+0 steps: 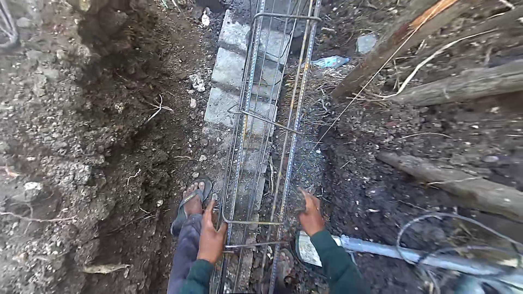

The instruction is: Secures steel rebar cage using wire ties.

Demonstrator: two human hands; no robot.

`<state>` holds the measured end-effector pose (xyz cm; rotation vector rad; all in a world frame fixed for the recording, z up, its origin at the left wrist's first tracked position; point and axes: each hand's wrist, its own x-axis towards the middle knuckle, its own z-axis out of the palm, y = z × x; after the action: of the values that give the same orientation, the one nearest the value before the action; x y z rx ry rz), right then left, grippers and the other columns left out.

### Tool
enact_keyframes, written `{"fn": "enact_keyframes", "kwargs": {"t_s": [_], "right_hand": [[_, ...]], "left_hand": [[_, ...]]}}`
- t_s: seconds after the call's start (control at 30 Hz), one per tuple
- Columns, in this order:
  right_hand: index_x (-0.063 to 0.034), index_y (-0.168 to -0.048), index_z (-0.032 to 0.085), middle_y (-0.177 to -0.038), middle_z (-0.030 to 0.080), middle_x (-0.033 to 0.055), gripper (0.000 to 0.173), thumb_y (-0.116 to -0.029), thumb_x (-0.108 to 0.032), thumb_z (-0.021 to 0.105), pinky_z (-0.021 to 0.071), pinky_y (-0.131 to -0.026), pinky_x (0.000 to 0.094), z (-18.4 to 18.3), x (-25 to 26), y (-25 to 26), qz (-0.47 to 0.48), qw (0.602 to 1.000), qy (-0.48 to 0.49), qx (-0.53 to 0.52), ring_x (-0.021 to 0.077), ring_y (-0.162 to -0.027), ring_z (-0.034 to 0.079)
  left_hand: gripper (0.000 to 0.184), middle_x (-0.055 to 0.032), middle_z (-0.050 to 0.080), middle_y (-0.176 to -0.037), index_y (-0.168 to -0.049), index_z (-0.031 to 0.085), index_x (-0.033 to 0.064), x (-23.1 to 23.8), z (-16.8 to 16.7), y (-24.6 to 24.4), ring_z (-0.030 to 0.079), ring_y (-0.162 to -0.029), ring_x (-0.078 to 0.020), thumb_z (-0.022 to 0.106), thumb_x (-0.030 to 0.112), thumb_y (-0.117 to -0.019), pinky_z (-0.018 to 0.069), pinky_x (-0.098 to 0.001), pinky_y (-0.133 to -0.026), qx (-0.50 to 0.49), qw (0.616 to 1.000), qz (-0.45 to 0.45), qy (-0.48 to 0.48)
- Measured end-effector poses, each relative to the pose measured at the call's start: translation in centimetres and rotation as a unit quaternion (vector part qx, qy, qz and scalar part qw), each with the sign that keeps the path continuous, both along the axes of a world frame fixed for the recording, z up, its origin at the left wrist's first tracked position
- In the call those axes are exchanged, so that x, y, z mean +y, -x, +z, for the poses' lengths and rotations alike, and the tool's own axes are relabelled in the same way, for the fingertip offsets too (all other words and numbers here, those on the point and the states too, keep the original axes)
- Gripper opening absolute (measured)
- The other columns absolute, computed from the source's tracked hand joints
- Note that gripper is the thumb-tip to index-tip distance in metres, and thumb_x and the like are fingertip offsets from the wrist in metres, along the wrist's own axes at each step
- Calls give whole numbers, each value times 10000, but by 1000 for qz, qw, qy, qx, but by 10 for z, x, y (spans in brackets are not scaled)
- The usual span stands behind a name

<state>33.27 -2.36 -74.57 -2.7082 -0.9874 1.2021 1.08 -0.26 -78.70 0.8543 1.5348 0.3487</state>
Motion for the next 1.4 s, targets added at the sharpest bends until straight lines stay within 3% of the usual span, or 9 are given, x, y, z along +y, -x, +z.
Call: {"fn": "enact_keyframes", "kwargs": {"t_s": [0.17, 0.43, 0.63, 0.8, 0.97, 1.07, 1.17, 1.27, 1.4], "right_hand": [[-42, -1406, 589, -1359, 639, 191, 387, -1034, -58, 484, 464, -1112, 519, -3, 7, -4, 93, 993, 52, 54, 336, -1272, 612], [-31, -1497, 494, -1405, 619, 156, 607, -903, 91, 482, 389, -1177, 530, 22, -3, 22, 195, 976, 41, 83, 359, -1359, 534], [-24, -1625, 102, -1456, 545, 216, 853, -900, 13, 548, 568, -950, 507, 25, -49, 24, -123, 984, -81, 99, 336, -1186, 652], [81, -1439, 467, -1346, 594, 269, 575, -962, -214, 596, 522, -1002, 539, 69, -79, 92, -102, 981, -166, 27, 378, -1236, 596], [-109, -1077, 790, -1230, 662, 220, 362, -936, -391, 611, 522, -921, 619, 61, -86, 129, 158, 968, -176, -87, 439, -1127, 632], [-171, -1145, 783, -1208, 718, 124, 369, -968, -418, 574, 518, -887, 622, 71, -65, 134, 305, 940, -129, -77, 395, -1133, 659], [-63, -1275, 693, -1209, 723, 155, 394, -1056, -336, 512, 439, -1072, 555, 80, -24, 149, 308, 930, 131, 150, 331, -1190, 655], [-7, -977, 728, -875, 699, 163, 315, -968, -282, 575, 526, -807, 541, 66, -14, 141, 142, 935, 155, 286, 305, -858, 679], [-62, -732, 690, -631, 607, 34, 273, -872, -286, 623, 503, -594, 460, 67, -37, 124, 71, 963, 29, 259, 180, -605, 601]], "left_hand": [[633, -241, 450, -1530, -1538, 320, -47, -8, -10, 6, 495, -1370, -270, 360, 188, -951, 440, -408, -1091, -110, 980, 167, -6], [746, -197, 329, -1636, -1615, 200, 20, -5, 25, -61, 328, -1511, -274, 289, 497, -1047, 264, -448, -1238, -53, 970, 230, 49], [690, -210, 543, -1461, -1540, 341, -25, -2, 21, -47, 523, -1354, -264, 346, 458, -1046, 423, -427, -1129, -54, 983, 173, 32], [714, -193, 601, -1401, -1544, 339, 10, 3, 7, -31, 599, -1272, -253, 256, 519, -1051, 495, -421, -1046, -110, 979, 164, 50], [662, -142, 639, -1382, -1527, 416, 80, 9, 7, -26, 596, -1291, -243, 119, 485, -1095, 493, -444, -1019, -119, 974, 165, 101], [678, -159, 626, -1387, -1505, 434, 53, 8, 3, -26, 597, -1283, -250, 95, 475, -1097, 496, -456, -1023, -123, 969, 188, 104], [694, -175, 616, -1393, -1503, 423, 26, 2, 2, -30, 587, -1295, -259, 99, 479, -1090, 483, -461, -1051, -112, 973, 179, 89], [760, -183, 642, -1346, -1497, 424, -9, -4, 6, -35, 610, -1258, -260, 129, 534, -1055, 490, -453, -1058, -86, 986, 138, 45], [744, -186, 650, -1316, -1495, 406, -27, -10, 11, -38, 624, -1222, -247, 135, 513, -1063, 493, -428, -1050, -93, 982, 157, 42]]}}
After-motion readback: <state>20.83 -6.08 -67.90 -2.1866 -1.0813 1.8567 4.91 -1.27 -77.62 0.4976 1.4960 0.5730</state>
